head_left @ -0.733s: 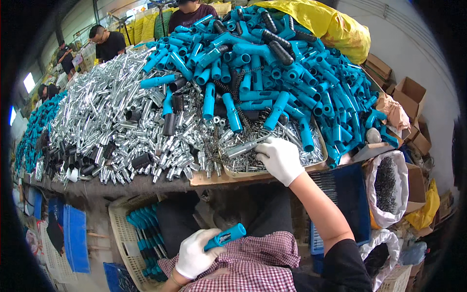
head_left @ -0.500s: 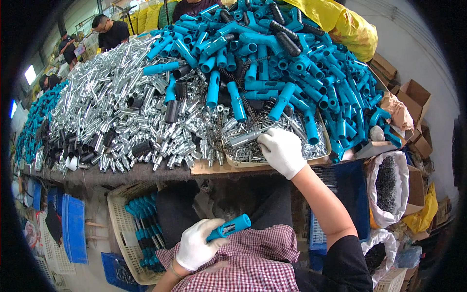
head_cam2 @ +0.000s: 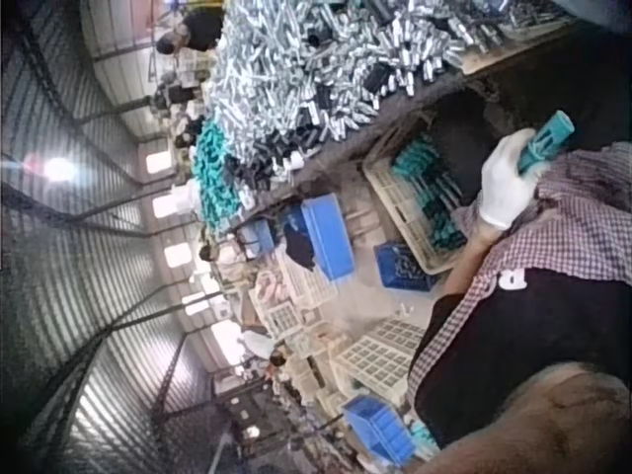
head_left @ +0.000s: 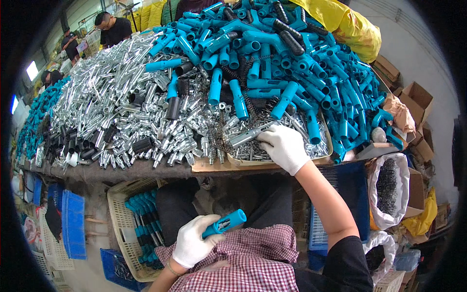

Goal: The person fastens an apron buckle, then assembles mechanical components by inserting metal pins and springs into metal cylinders and fitting them into plastic handles by hand.

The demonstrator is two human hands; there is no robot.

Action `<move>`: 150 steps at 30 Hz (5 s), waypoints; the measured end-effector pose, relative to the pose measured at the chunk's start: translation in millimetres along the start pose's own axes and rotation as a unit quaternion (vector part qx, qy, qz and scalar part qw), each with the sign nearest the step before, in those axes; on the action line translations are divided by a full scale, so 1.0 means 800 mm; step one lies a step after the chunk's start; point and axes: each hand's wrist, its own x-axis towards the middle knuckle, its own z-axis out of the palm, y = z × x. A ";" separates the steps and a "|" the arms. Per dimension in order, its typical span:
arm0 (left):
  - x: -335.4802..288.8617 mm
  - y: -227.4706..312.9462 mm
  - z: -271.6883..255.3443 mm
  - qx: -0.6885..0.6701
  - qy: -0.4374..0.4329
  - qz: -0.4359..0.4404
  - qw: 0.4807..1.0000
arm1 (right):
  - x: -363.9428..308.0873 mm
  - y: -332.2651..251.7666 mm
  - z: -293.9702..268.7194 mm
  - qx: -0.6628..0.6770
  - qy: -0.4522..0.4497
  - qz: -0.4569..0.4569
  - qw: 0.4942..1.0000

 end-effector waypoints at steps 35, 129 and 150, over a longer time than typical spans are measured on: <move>-0.005 -0.012 -0.019 0.100 -0.110 0.059 0.987 | -0.111 -0.110 0.014 0.723 -0.144 0.271 0.619; -0.022 -0.022 -0.001 -0.119 0.004 -0.091 0.989 | -0.012 -0.030 -0.040 0.243 0.087 0.176 0.950; -0.015 -0.028 -0.004 -0.409 0.060 -0.230 0.881 | -0.089 -0.188 0.037 0.469 -0.070 0.156 0.867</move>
